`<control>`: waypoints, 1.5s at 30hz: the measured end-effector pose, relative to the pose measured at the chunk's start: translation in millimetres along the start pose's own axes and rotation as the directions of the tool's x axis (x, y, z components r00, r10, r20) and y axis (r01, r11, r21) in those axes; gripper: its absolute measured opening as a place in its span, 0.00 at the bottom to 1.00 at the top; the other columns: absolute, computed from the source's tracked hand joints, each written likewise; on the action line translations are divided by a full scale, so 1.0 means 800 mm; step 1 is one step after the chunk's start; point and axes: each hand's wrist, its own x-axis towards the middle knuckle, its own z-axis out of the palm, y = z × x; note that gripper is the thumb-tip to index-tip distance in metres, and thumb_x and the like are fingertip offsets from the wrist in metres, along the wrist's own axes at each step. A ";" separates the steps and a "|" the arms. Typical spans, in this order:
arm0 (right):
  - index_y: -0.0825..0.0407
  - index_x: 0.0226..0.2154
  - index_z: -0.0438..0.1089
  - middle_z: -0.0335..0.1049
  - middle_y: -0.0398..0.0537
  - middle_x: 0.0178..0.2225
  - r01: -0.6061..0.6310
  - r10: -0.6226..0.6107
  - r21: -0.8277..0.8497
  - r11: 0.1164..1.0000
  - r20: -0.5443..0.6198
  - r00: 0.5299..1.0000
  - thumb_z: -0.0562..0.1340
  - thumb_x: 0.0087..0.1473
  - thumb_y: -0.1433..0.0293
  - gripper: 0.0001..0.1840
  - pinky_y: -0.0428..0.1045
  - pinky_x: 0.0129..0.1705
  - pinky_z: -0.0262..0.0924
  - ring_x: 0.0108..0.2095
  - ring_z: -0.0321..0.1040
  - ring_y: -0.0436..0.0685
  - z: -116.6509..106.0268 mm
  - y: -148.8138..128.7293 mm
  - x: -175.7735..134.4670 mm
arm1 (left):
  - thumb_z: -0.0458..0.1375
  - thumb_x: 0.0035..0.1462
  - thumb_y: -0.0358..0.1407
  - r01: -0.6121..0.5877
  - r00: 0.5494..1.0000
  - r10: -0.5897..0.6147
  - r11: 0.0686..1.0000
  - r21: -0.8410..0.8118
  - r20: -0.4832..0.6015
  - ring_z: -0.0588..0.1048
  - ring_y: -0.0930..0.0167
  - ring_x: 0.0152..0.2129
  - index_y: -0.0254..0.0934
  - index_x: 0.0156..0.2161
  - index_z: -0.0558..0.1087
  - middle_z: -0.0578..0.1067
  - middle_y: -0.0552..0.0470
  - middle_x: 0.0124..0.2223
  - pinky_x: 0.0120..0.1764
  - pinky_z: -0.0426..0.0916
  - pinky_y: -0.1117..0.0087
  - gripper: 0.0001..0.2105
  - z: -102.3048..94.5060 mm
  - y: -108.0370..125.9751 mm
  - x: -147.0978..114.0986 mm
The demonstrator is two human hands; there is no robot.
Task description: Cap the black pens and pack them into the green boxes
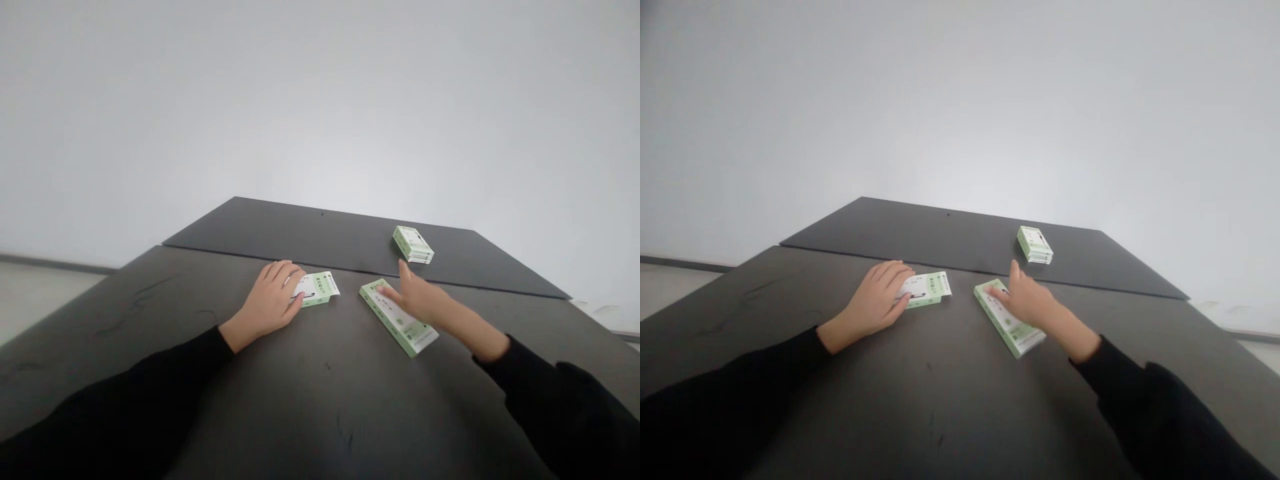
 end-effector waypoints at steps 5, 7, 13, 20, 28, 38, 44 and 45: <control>0.71 0.61 0.59 0.63 0.79 0.57 -0.081 0.081 -0.014 0.997 0.038 0.996 0.62 0.52 0.51 0.47 0.64 0.52 0.61 0.57 0.63 0.80 0.039 -0.016 -0.054 | 0.50 0.61 0.30 -0.031 0.993 0.014 0.988 -0.148 -0.113 0.69 0.59 0.45 0.33 0.43 0.73 0.73 0.40 0.45 0.48 0.65 0.55 0.10 -0.003 0.023 0.012; 0.68 0.52 0.69 0.70 0.74 0.50 -0.056 0.054 0.057 0.997 0.045 0.998 0.63 0.49 0.57 0.36 0.59 0.47 0.64 0.50 0.70 0.75 0.030 -0.017 -0.046 | 0.51 0.59 0.28 0.011 0.990 -0.052 0.957 -0.289 -0.132 0.69 0.61 0.44 0.35 0.38 0.73 0.73 0.43 0.44 0.48 0.65 0.56 0.08 -0.005 0.039 0.020; 0.64 0.56 0.61 0.70 0.68 0.51 0.089 -0.053 0.284 0.955 -0.135 0.990 0.64 0.47 0.58 0.39 0.53 0.43 0.66 0.48 0.71 0.66 -0.036 -0.069 -0.036 | 0.49 0.66 0.40 0.350 0.897 -0.418 0.479 -0.805 0.142 0.74 0.68 0.37 0.37 0.41 0.69 0.75 0.47 0.41 0.43 0.71 0.64 0.10 -0.036 0.089 0.076; 0.58 0.60 0.51 0.65 0.68 0.54 0.498 -0.165 0.588 0.637 -0.528 0.833 0.70 0.42 0.57 0.49 0.63 0.50 0.66 0.52 0.68 0.71 -0.115 -0.147 -0.057 | 0.55 0.63 0.50 0.066 0.871 -0.488 0.011 -0.998 0.052 0.76 0.62 0.47 0.37 0.56 0.66 0.77 0.41 0.51 0.50 0.71 0.59 0.22 -0.121 0.096 0.147; 0.50 0.71 0.24 0.37 0.64 0.71 0.687 -0.499 0.541 0.486 -0.473 0.726 0.64 0.53 0.63 0.58 0.66 0.69 0.46 0.70 0.42 0.69 -0.082 -0.159 -0.059 | 0.62 0.57 0.41 0.125 0.970 -0.230 0.210 -0.970 0.075 0.74 0.60 0.49 0.35 0.51 0.71 0.77 0.43 0.49 0.55 0.67 0.55 0.19 -0.139 0.081 0.127; 0.49 0.65 0.52 0.60 0.59 0.60 0.457 -0.523 0.758 0.465 -0.182 0.833 0.57 0.61 0.55 0.34 0.63 0.61 0.61 0.59 0.64 0.63 -0.090 -0.098 -0.073 | 0.58 0.60 0.51 0.115 0.986 -0.165 0.494 -0.862 0.037 0.71 0.59 0.52 0.35 0.61 0.56 0.68 0.37 0.58 0.53 0.67 0.56 0.31 -0.081 0.099 0.048; 0.52 0.59 0.60 0.68 0.55 0.52 0.378 -0.582 0.774 0.508 -0.015 0.813 0.58 0.62 0.59 0.26 0.58 0.54 0.65 0.49 0.69 0.59 -0.061 -0.111 -0.103 | 0.67 0.50 0.52 0.172 0.979 -0.184 0.494 -0.852 0.090 0.71 0.57 0.51 0.35 0.58 0.59 0.69 0.38 0.54 0.54 0.66 0.54 0.37 -0.062 0.121 0.007; 0.52 0.59 0.60 0.68 0.54 0.51 0.384 -0.587 0.769 0.510 -0.015 0.809 0.59 0.61 0.61 0.26 0.57 0.54 0.65 0.49 0.69 0.59 -0.061 -0.112 -0.106 | 0.68 0.48 0.52 0.186 0.972 -0.220 0.482 -0.856 0.087 0.71 0.57 0.49 0.35 0.57 0.60 0.70 0.39 0.53 0.53 0.67 0.54 0.37 -0.062 0.124 0.005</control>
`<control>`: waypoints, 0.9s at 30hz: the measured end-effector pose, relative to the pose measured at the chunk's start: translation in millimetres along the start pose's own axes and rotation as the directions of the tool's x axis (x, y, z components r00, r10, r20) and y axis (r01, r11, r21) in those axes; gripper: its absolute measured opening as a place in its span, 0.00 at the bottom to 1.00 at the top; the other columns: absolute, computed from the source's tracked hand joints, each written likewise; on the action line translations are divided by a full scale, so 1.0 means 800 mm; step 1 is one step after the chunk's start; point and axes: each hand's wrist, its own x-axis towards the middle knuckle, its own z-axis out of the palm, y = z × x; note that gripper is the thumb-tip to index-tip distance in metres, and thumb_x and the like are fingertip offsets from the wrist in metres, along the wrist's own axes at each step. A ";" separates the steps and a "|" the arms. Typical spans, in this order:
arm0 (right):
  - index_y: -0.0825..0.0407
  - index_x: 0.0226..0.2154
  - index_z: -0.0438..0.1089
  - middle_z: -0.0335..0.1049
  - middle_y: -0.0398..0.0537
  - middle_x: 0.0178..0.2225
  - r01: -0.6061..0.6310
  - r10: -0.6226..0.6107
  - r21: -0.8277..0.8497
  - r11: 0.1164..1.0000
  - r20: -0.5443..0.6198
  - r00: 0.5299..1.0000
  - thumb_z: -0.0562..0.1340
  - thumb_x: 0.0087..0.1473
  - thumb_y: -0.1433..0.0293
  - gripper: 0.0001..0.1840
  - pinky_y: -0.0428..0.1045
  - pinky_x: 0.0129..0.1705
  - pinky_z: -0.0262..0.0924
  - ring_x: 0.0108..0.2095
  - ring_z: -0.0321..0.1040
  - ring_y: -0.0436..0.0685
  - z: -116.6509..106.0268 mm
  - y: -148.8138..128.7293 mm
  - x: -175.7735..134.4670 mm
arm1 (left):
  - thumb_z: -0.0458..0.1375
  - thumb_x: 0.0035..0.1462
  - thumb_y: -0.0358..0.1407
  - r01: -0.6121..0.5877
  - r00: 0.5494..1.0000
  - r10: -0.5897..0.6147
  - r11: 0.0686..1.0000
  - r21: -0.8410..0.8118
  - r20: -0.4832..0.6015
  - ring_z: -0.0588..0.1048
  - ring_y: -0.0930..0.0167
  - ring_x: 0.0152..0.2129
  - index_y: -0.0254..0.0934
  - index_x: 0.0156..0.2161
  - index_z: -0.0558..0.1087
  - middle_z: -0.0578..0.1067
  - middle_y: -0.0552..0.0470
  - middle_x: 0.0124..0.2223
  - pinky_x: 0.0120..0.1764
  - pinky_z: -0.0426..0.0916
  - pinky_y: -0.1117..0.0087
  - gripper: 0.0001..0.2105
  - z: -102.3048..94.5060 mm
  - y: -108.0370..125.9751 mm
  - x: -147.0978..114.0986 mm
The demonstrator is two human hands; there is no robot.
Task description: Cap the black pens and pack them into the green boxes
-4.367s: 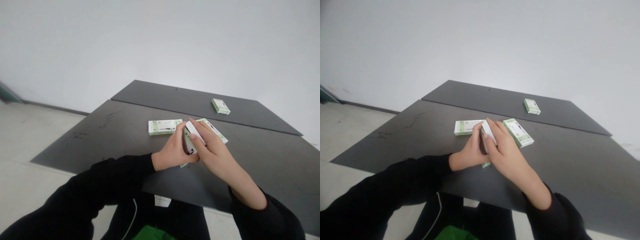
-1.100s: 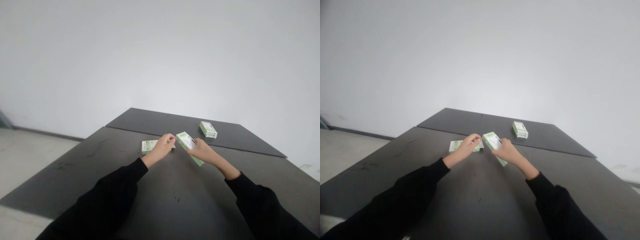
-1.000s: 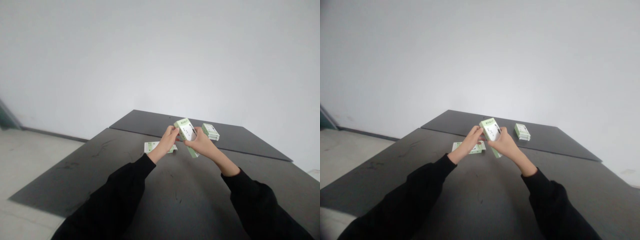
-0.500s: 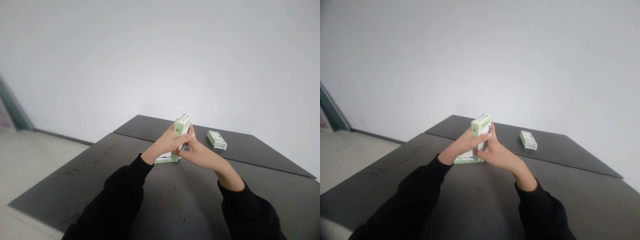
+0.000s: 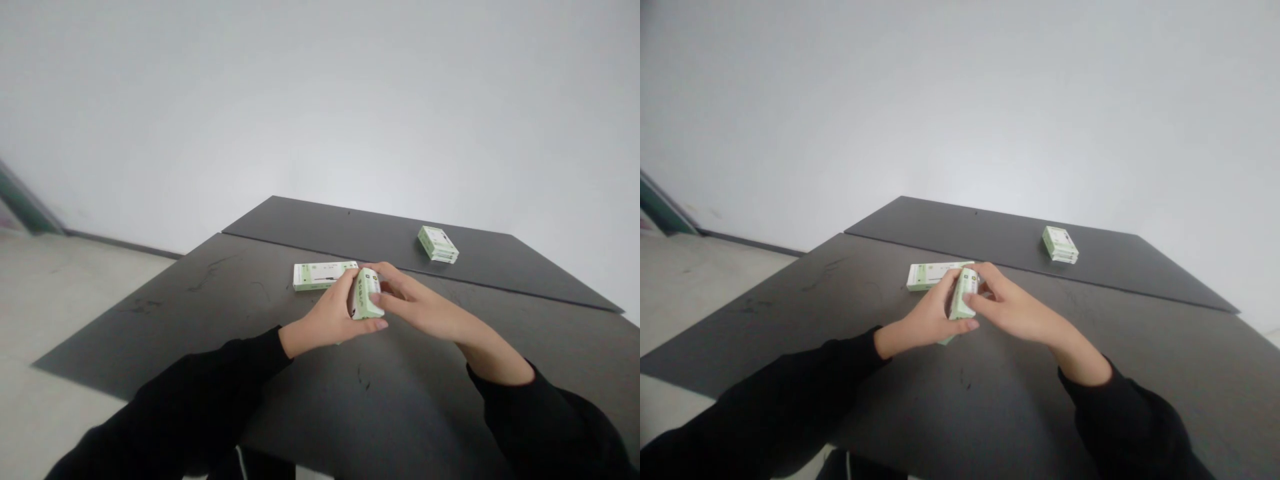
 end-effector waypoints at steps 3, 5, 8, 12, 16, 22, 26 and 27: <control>0.50 0.61 0.58 0.68 0.53 0.52 0.005 -0.005 -0.002 1.000 0.054 0.999 0.58 0.61 0.63 0.27 0.56 0.53 0.65 0.49 0.69 0.58 -0.003 -0.006 -0.004 | 0.68 0.46 0.55 0.012 1.000 -0.013 0.996 -0.083 -0.017 0.72 0.57 0.50 0.35 0.57 0.62 0.71 0.38 0.53 0.53 0.67 0.54 0.39 0.001 0.006 -0.004; 0.50 0.61 0.60 0.69 0.54 0.53 0.022 -0.020 -0.010 1.000 0.117 0.993 0.58 0.61 0.62 0.27 0.55 0.51 0.66 0.49 0.70 0.58 -0.009 -0.012 -0.007 | 0.66 0.47 0.58 0.011 0.996 0.006 0.980 -0.198 0.086 0.73 0.57 0.50 0.35 0.58 0.63 0.72 0.39 0.53 0.54 0.67 0.54 0.40 -0.004 0.007 -0.005; 0.50 0.56 0.68 0.69 0.53 0.52 0.108 -0.084 -0.129 0.986 0.179 0.980 0.62 0.59 0.61 0.24 0.52 0.49 0.65 0.49 0.69 0.58 -0.017 -0.024 -0.012 | 0.61 0.50 0.63 0.067 0.949 0.034 0.950 -0.303 0.314 0.76 0.60 0.44 0.35 0.52 0.71 0.77 0.42 0.46 0.49 0.70 0.58 0.36 -0.019 0.002 -0.005; 0.52 0.40 0.74 0.74 0.48 0.41 0.100 -0.037 -0.344 0.934 0.184 0.982 0.63 0.57 0.59 0.14 0.48 0.37 0.61 0.38 0.69 0.54 -0.010 -0.035 -0.015 | 0.53 0.49 0.69 0.242 0.892 -0.126 0.945 -0.222 0.435 0.69 0.72 0.21 0.32 0.32 0.74 0.73 0.50 0.26 0.24 0.64 0.72 0.36 -0.032 -0.009 -0.003; 0.52 0.29 0.68 0.68 0.43 0.24 -0.100 0.066 -0.547 0.831 -0.082 0.994 0.60 0.58 0.58 0.15 0.47 0.26 0.50 0.23 0.61 0.51 0.009 -0.037 -0.015 | 0.54 0.57 0.62 0.213 0.974 -0.196 0.963 -0.165 0.111 0.73 0.72 0.26 0.33 0.35 0.74 0.76 0.49 0.31 0.28 0.66 0.72 0.28 -0.029 -0.004 0.001; 0.53 0.37 0.67 0.73 0.48 0.29 -0.227 0.047 -0.570 0.790 -0.313 0.949 0.56 0.59 0.64 0.09 0.47 0.28 0.52 0.26 0.65 0.53 0.024 -0.034 -0.010 | 0.64 0.55 0.47 -0.023 0.997 0.029 0.997 0.074 -0.077 0.72 0.59 0.52 0.36 0.56 0.65 0.72 0.39 0.55 0.57 0.66 0.55 0.28 -0.009 0.015 -0.010; 0.52 0.45 0.67 0.74 0.47 0.30 -0.145 0.063 -0.419 0.897 -0.202 0.977 0.50 0.65 0.60 0.17 0.47 0.28 0.57 0.25 0.68 0.52 0.023 -0.037 -0.012 | 0.71 0.42 0.52 -0.029 0.999 0.033 0.986 0.167 -0.023 0.59 0.48 0.64 0.37 0.67 0.51 0.60 0.33 0.66 0.64 0.54 0.43 0.52 0.007 0.016 -0.022; 0.52 0.46 0.67 0.72 0.45 0.27 -0.136 0.081 -0.365 0.921 -0.163 0.983 0.48 0.67 0.58 0.19 0.47 0.27 0.57 0.23 0.67 0.52 0.023 -0.039 -0.013 | 0.71 0.43 0.51 -0.017 0.998 0.025 0.988 0.157 -0.050 0.59 0.48 0.65 0.38 0.67 0.50 0.59 0.33 0.66 0.65 0.54 0.43 0.52 0.009 0.015 -0.023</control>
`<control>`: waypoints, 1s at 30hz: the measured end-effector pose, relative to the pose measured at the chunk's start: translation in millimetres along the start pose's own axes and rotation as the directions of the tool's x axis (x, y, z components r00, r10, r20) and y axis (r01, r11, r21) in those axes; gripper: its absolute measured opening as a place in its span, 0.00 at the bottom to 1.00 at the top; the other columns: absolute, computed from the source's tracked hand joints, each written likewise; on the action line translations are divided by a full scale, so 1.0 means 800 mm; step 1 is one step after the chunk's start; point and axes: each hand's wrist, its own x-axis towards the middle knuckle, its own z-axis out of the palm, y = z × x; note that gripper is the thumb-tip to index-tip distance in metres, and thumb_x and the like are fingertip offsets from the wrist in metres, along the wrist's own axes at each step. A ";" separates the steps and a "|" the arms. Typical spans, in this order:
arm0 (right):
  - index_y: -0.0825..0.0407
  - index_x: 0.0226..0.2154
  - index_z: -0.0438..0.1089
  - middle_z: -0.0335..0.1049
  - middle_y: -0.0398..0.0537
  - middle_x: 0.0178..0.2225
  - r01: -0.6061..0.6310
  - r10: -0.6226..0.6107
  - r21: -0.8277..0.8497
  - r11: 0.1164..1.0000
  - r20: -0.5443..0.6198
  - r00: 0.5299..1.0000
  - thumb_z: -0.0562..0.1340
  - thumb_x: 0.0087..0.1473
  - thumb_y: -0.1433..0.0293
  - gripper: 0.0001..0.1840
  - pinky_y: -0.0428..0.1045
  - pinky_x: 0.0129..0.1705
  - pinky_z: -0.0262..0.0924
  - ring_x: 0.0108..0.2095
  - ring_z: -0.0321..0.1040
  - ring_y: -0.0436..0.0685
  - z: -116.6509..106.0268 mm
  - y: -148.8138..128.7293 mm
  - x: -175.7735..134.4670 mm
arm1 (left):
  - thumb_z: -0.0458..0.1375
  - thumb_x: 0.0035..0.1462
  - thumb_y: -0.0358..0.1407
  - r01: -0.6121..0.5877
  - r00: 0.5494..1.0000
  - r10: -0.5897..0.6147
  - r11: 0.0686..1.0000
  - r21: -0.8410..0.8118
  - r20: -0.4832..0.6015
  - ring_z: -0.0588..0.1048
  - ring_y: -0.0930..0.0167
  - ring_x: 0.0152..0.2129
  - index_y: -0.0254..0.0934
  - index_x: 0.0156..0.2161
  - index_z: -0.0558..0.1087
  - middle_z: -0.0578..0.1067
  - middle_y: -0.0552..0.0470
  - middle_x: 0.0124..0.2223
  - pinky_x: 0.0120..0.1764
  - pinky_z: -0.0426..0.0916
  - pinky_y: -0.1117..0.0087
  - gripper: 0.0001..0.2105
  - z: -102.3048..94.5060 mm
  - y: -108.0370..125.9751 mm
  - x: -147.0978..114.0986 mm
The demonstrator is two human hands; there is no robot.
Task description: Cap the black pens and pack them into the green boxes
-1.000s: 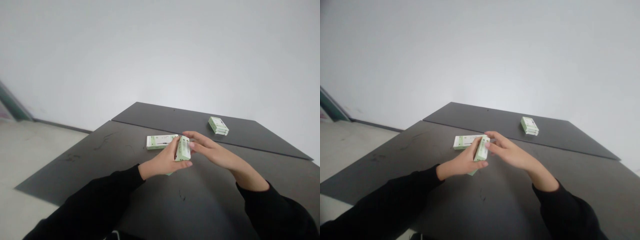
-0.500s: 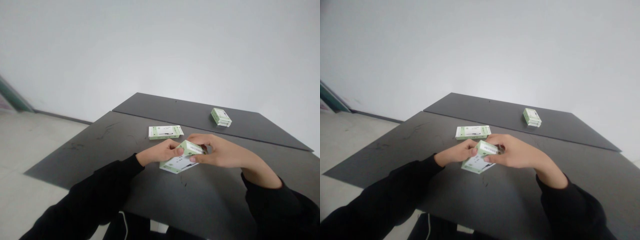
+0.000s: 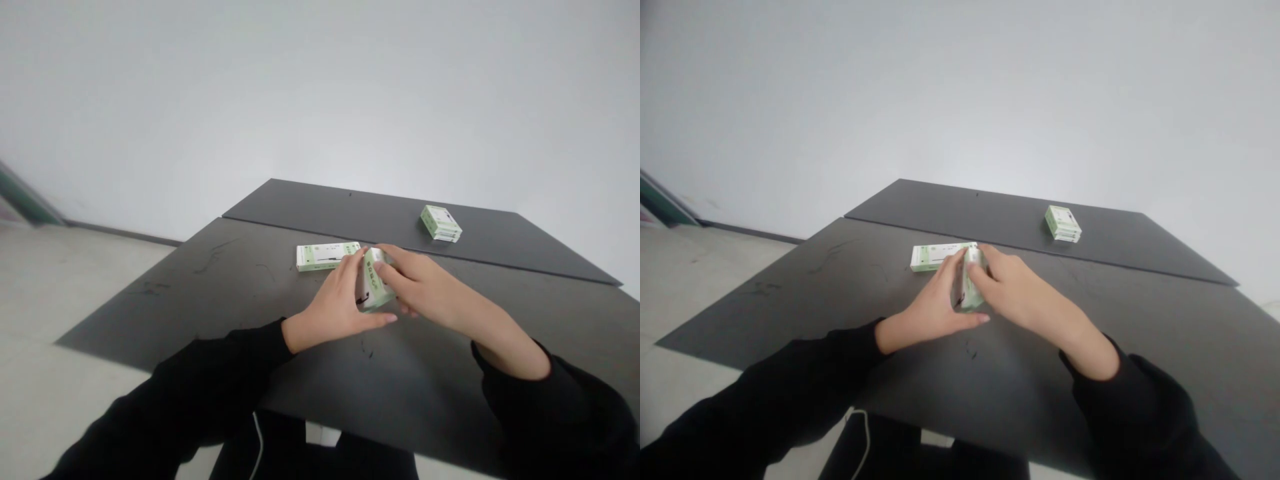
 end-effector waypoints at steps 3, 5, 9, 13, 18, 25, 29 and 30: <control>0.53 0.49 0.65 0.70 0.41 0.23 -0.029 0.018 0.102 0.994 0.100 0.995 0.47 0.67 0.56 0.21 0.46 0.23 0.58 0.19 0.67 0.51 -0.001 -0.007 -0.003 | 0.70 0.47 0.46 -0.003 0.998 -0.002 0.996 -0.093 -0.055 0.64 0.52 0.61 0.37 0.65 0.54 0.64 0.36 0.63 0.63 0.58 0.47 0.44 0.002 -0.003 0.000; 0.53 0.51 0.64 0.71 0.42 0.25 -0.042 0.024 0.114 0.993 0.149 0.989 0.51 0.66 0.58 0.20 0.45 0.23 0.58 0.20 0.68 0.50 -0.002 -0.011 -0.005 | 0.68 0.50 0.44 -0.021 0.999 0.014 0.988 -0.151 -0.052 0.67 0.55 0.59 0.36 0.63 0.56 0.66 0.37 0.60 0.62 0.60 0.50 0.39 -0.001 -0.003 0.001; 0.52 0.55 0.63 0.73 0.42 0.28 -0.017 -0.008 0.126 0.992 0.190 0.982 0.56 0.63 0.58 0.22 0.45 0.24 0.59 0.21 0.68 0.50 -0.005 -0.013 -0.005 | 0.63 0.54 0.50 -0.030 0.999 0.023 0.983 -0.180 -0.044 0.62 0.53 0.63 0.36 0.64 0.54 0.62 0.35 0.64 0.64 0.55 0.49 0.39 -0.004 -0.002 -0.001; 0.50 0.59 0.57 0.75 0.44 0.31 -0.053 0.023 0.146 0.988 0.201 0.979 0.58 0.61 0.59 0.26 0.45 0.24 0.58 0.22 0.66 0.49 -0.010 -0.004 -0.002 | 0.63 0.54 0.53 0.004 0.997 -0.016 0.989 -0.148 -0.080 0.63 0.52 0.62 0.37 0.63 0.55 0.65 0.35 0.63 0.63 0.56 0.49 0.38 0.000 0.001 -0.007; 0.50 0.60 0.55 0.73 0.42 0.30 -0.084 0.027 0.213 0.973 0.258 0.966 0.57 0.62 0.61 0.26 0.46 0.25 0.60 0.22 0.65 0.50 -0.011 0.002 0.002 | 0.69 0.44 0.55 0.087 0.978 -0.106 0.990 -0.114 -0.182 0.70 0.52 0.53 0.37 0.56 0.60 0.69 0.38 0.55 0.56 0.64 0.49 0.40 0.006 0.010 -0.013; 0.50 0.52 0.66 0.74 0.45 0.36 -0.009 -0.027 0.155 0.988 0.224 0.974 0.59 0.57 0.67 0.19 0.45 0.28 0.61 0.29 0.69 0.52 -0.005 -0.010 -0.001 | 0.70 0.46 0.49 0.010 0.991 -0.034 0.984 -0.177 -0.130 0.73 0.57 0.50 0.39 0.58 0.58 0.71 0.41 0.53 0.52 0.68 0.56 0.39 0.004 0.017 -0.016; 0.50 0.50 0.65 0.75 0.45 0.37 -0.026 0.001 0.108 0.994 0.224 0.975 0.59 0.55 0.69 0.19 0.45 0.28 0.60 0.31 0.70 0.53 -0.008 -0.014 -0.006 | 0.71 0.44 0.52 0.013 0.993 -0.033 0.985 -0.172 -0.115 0.71 0.54 0.54 0.40 0.58 0.60 0.71 0.41 0.56 0.55 0.67 0.56 0.40 0.005 0.022 -0.019; 0.50 0.49 0.66 0.75 0.45 0.36 -0.042 0.021 0.087 0.995 0.232 0.972 0.59 0.54 0.69 0.19 0.45 0.28 0.60 0.30 0.70 0.53 -0.010 -0.015 -0.006 | 0.71 0.44 0.52 0.011 0.994 -0.028 0.987 -0.162 -0.105 0.71 0.54 0.54 0.40 0.58 0.61 0.72 0.41 0.56 0.55 0.68 0.56 0.40 0.005 0.024 -0.019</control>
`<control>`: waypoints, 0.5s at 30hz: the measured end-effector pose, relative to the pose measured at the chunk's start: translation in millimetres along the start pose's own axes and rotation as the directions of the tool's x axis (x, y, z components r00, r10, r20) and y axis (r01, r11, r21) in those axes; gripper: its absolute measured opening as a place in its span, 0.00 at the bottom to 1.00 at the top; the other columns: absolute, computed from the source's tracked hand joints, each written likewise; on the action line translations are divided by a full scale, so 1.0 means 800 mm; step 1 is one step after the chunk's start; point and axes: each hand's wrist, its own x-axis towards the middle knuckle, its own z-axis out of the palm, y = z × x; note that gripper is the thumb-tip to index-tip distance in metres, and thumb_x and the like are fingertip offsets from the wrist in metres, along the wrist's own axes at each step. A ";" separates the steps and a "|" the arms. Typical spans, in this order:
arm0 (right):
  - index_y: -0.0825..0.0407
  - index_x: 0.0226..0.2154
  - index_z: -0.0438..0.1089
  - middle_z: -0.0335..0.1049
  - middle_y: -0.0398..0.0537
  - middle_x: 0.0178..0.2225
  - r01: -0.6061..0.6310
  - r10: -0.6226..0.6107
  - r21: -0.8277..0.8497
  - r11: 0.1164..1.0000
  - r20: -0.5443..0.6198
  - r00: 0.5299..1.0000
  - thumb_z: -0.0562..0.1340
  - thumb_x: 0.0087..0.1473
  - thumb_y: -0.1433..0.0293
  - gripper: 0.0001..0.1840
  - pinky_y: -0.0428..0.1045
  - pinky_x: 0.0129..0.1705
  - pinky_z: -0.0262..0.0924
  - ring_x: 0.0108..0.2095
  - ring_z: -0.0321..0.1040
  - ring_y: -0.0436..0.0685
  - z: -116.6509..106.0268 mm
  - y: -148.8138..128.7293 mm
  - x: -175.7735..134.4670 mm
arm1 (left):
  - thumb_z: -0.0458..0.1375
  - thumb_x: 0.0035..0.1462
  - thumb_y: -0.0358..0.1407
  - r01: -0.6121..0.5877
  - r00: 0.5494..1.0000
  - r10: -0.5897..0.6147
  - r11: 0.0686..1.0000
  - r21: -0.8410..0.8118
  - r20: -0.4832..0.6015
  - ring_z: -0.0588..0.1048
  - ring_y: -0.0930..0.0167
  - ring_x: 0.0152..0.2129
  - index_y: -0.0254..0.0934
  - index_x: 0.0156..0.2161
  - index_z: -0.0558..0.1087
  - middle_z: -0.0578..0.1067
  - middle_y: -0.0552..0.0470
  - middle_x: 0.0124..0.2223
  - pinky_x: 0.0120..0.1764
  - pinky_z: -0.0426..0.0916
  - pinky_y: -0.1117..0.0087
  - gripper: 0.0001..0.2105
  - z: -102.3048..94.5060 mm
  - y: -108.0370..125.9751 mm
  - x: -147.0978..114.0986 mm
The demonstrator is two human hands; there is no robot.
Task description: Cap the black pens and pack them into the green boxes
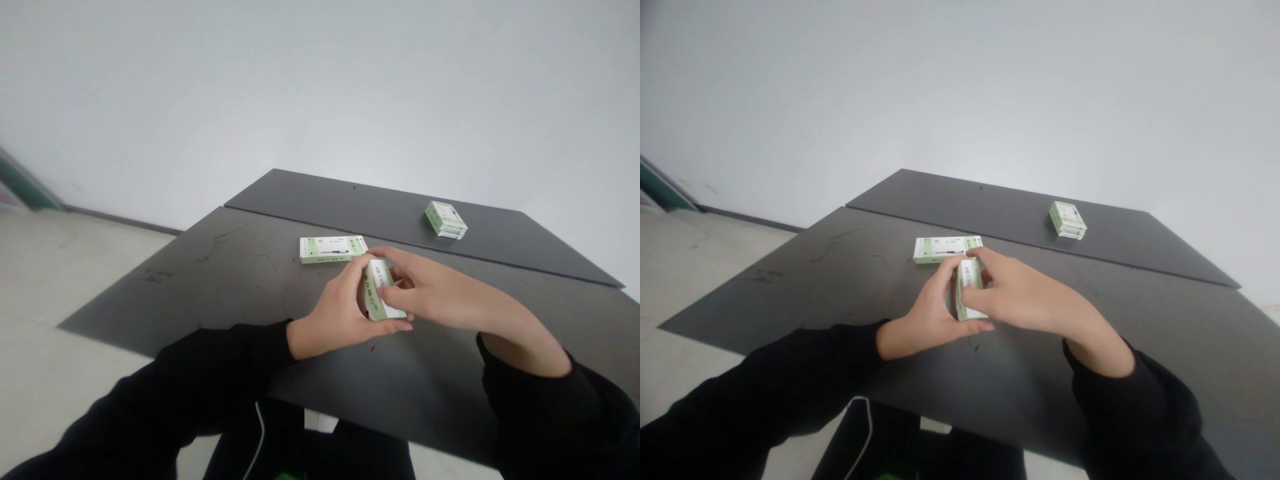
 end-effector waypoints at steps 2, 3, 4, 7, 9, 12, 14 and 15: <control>0.51 0.46 0.67 0.75 0.46 0.35 -0.044 0.044 -0.054 0.998 -0.001 0.999 0.60 0.51 0.69 0.17 0.46 0.26 0.59 0.29 0.69 0.53 -0.003 -0.005 -0.002 | 0.71 0.43 0.52 -0.015 1.000 0.014 1.000 0.023 0.024 0.72 0.54 0.53 0.40 0.57 0.63 0.72 0.42 0.55 0.54 0.68 0.56 0.39 0.000 0.005 -0.001; 0.51 0.45 0.67 0.75 0.46 0.33 -0.063 0.063 -0.081 0.995 -0.004 0.998 0.60 0.51 0.69 0.16 0.46 0.24 0.58 0.27 0.68 0.53 -0.005 -0.008 -0.003 | 0.71 0.43 0.53 -0.026 0.999 0.025 0.999 0.031 0.030 0.73 0.54 0.52 0.40 0.57 0.64 0.73 0.43 0.55 0.54 0.68 0.57 0.39 0.001 0.006 -0.001; 0.51 0.43 0.68 0.75 0.46 0.32 -0.075 0.075 -0.101 0.992 -0.002 0.997 0.60 0.51 0.69 0.15 0.46 0.24 0.57 0.25 0.68 0.52 -0.006 -0.011 -0.004 | 0.71 0.43 0.53 -0.036 0.999 0.035 0.999 0.034 0.031 0.73 0.55 0.52 0.40 0.57 0.64 0.73 0.43 0.54 0.54 0.69 0.57 0.39 0.001 0.007 -0.001; 0.52 0.42 0.68 0.74 0.44 0.29 -0.076 0.082 -0.118 0.990 0.043 0.996 0.58 0.53 0.70 0.12 0.45 0.23 0.56 0.23 0.66 0.50 -0.007 -0.021 -0.006 | 0.71 0.43 0.53 -0.069 0.998 0.068 0.997 0.029 0.019 0.73 0.55 0.52 0.39 0.59 0.61 0.73 0.42 0.55 0.55 0.68 0.56 0.42 0.003 0.004 -0.001; 0.52 0.43 0.67 0.74 0.45 0.30 -0.080 0.087 -0.121 0.990 0.061 0.994 0.57 0.55 0.69 0.12 0.45 0.23 0.56 0.23 0.67 0.50 -0.007 -0.025 -0.008 | 0.71 0.42 0.53 -0.107 0.994 0.107 0.994 0.027 0.009 0.73 0.55 0.53 0.39 0.60 0.60 0.72 0.42 0.56 0.55 0.69 0.55 0.44 0.006 0.000 -0.001; 0.52 0.45 0.66 0.74 0.46 0.33 -0.096 0.104 -0.122 0.988 0.066 0.992 0.55 0.59 0.67 0.12 0.45 0.25 0.57 0.24 0.67 0.50 -0.006 -0.025 -0.010 | 0.71 0.44 0.51 -0.183 0.983 0.183 0.983 0.015 0.001 0.73 0.55 0.52 0.39 0.60 0.58 0.71 0.41 0.56 0.54 0.69 0.54 0.43 0.010 -0.006 -0.001; 0.52 0.45 0.66 0.74 0.46 0.34 -0.088 0.097 -0.113 0.990 0.081 0.992 0.54 0.61 0.66 0.12 0.46 0.26 0.58 0.25 0.68 0.50 -0.006 -0.023 -0.010 | 0.70 0.45 0.50 -0.223 0.975 0.223 0.975 -0.005 -0.006 0.74 0.56 0.52 0.39 0.60 0.58 0.71 0.41 0.56 0.54 0.70 0.54 0.41 0.012 -0.008 0.000; 0.52 0.44 0.66 0.74 0.47 0.35 -0.079 0.089 -0.109 0.991 0.085 0.992 0.54 0.62 0.65 0.12 0.46 0.26 0.58 0.25 0.68 0.50 -0.007 -0.022 -0.010 | 0.70 0.46 0.49 -0.236 0.972 0.236 0.972 -0.015 -0.011 0.74 0.56 0.51 0.39 0.61 0.58 0.71 0.41 0.55 0.54 0.70 0.54 0.41 0.012 -0.009 0.000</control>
